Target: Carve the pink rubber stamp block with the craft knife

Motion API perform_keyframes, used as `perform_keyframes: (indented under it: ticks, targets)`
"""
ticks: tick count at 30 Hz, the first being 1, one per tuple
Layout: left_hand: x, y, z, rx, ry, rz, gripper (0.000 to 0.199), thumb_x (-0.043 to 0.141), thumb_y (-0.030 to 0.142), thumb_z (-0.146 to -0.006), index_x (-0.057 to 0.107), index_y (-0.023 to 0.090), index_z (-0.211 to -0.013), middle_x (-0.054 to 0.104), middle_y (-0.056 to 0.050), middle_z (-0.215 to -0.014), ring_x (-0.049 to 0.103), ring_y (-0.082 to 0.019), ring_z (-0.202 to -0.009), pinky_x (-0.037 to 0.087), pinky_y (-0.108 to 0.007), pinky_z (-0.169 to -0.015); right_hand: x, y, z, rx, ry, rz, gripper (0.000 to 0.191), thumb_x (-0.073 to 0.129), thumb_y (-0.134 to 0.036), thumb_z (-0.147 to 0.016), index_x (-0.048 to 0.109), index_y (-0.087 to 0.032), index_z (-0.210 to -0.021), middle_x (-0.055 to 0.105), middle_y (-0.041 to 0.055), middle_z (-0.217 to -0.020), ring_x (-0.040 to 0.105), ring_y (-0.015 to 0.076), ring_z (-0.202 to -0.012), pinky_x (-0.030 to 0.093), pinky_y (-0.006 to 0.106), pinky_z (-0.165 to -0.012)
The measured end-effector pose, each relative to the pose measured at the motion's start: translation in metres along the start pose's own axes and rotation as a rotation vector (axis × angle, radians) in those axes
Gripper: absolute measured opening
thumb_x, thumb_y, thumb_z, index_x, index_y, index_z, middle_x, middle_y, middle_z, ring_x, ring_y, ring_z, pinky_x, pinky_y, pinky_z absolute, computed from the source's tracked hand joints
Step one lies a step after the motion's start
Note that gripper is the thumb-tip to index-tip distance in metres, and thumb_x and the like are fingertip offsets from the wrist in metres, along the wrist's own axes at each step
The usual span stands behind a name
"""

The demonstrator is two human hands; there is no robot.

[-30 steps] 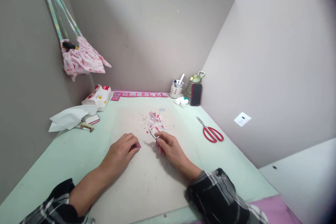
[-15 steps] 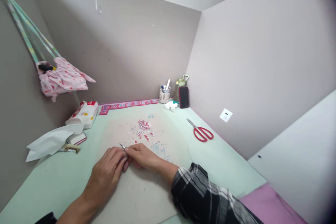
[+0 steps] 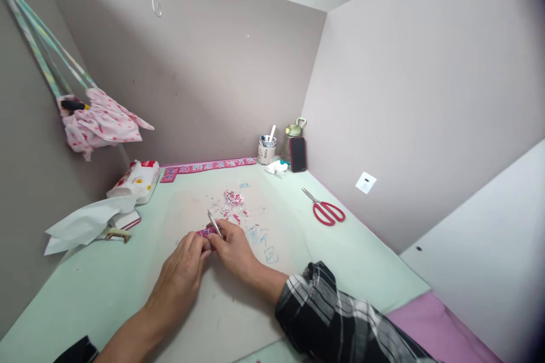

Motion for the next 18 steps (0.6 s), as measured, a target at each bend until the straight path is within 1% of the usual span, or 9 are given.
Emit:
perform_keyframes:
  ticks: [3,5,6,8,10,12,14,16,18]
  targets:
    - [0.005,0.013,0.005,-0.013,-0.066,0.085,0.021,0.039,0.032,-0.1,0.051,0.026,-0.084,0.058,-0.002,-0.083,0.061,-0.024,-0.074,0.048,-0.036,-0.066,-0.011,0.009,-0.011,0.004,0.082,-0.017,0.018,0.063,-0.013,-0.085,0.054,-0.018,-0.07,0.048,-0.0065,-0.066,0.046,0.0109,-0.064,0.039,0.023,-0.062]
    - [0.007,0.021,0.008,-0.018,-0.138,0.157,0.02,0.044,0.032,-0.098,0.054,0.026,-0.082,0.06,-0.001,-0.081,0.061,-0.022,-0.071,0.049,-0.034,-0.066,-0.025,0.016,-0.022,0.031,0.148,-0.037,0.018,0.065,-0.023,-0.094,0.057,-0.017,-0.079,0.051,-0.0056,-0.071,0.047,0.0099,-0.061,0.041,0.022,-0.058]
    - [0.008,0.024,0.009,-0.029,-0.163,0.19,0.02,0.045,0.033,-0.097,0.054,0.027,-0.081,0.06,0.0,-0.08,0.061,-0.021,-0.07,0.049,-0.033,-0.066,-0.032,0.019,-0.027,0.052,0.156,-0.053,0.019,0.064,-0.03,-0.099,0.06,-0.016,-0.087,0.054,-0.0046,-0.074,0.049,0.0094,-0.058,0.043,0.022,-0.055]
    - [0.005,0.023,0.008,-0.102,-0.162,0.237,0.02,0.044,0.035,-0.099,0.054,0.027,-0.084,0.061,0.0,-0.081,0.062,-0.02,-0.072,0.049,-0.033,-0.069,-0.041,0.023,-0.032,0.088,0.129,-0.092,0.025,0.061,-0.039,-0.103,0.062,-0.015,-0.098,0.059,-0.0027,-0.079,0.052,0.0086,-0.056,0.047,0.022,-0.052]
    - [-0.001,0.017,0.004,-0.208,-0.137,0.282,0.022,0.041,0.039,-0.101,0.052,0.026,-0.088,0.062,0.001,-0.08,0.062,-0.02,-0.071,0.049,-0.032,-0.068,-0.044,0.023,-0.032,0.109,0.068,-0.131,0.028,0.06,-0.042,-0.104,0.063,-0.014,-0.099,0.058,-0.0039,-0.074,0.05,0.0074,-0.051,0.045,0.02,-0.049]
    - [-0.005,0.009,0.0,-0.294,-0.12,0.338,0.022,0.045,0.044,-0.1,0.052,0.026,-0.089,0.064,0.001,-0.083,0.065,-0.019,-0.075,0.05,-0.031,-0.07,-0.041,0.019,-0.026,0.113,0.004,-0.164,0.031,0.059,-0.045,-0.103,0.061,-0.016,-0.094,0.053,-0.007,-0.062,0.044,0.0071,-0.045,0.039,0.019,-0.045]
    - [-0.008,0.003,-0.002,-0.355,-0.11,0.394,0.021,0.051,0.047,-0.096,0.055,0.026,-0.092,0.066,0.001,-0.086,0.066,-0.02,-0.08,0.051,-0.03,-0.073,-0.036,0.014,-0.02,0.108,-0.047,-0.188,0.033,0.058,-0.049,-0.1,0.06,-0.017,-0.094,0.048,-0.0091,-0.053,0.039,0.0078,-0.042,0.033,0.02,-0.044]
    - [-0.007,0.0,-0.002,-0.402,-0.108,0.443,0.023,0.057,0.049,-0.092,0.058,0.026,-0.095,0.068,0.001,-0.086,0.066,-0.02,-0.081,0.05,-0.03,-0.073,-0.032,0.01,-0.016,0.102,-0.084,-0.199,0.035,0.059,-0.053,-0.096,0.061,-0.018,-0.099,0.047,-0.0093,-0.05,0.038,0.0086,-0.042,0.031,0.02,-0.044]
    - [-0.006,-0.002,-0.002,-0.441,-0.111,0.483,0.024,0.061,0.049,-0.089,0.061,0.025,-0.093,0.067,0.002,-0.08,0.064,-0.02,-0.077,0.049,-0.03,-0.071,-0.03,0.008,-0.014,0.094,-0.107,-0.198,0.038,0.061,-0.055,-0.093,0.062,-0.018,-0.104,0.049,-0.0087,-0.05,0.038,0.0091,-0.043,0.03,0.021,-0.044]
Point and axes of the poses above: each hand's wrist, its own z-axis away from the middle knuckle, its own x-axis out of the palm, y = z × x, the point moved 2 cm from there along -z, towards the middle knuckle
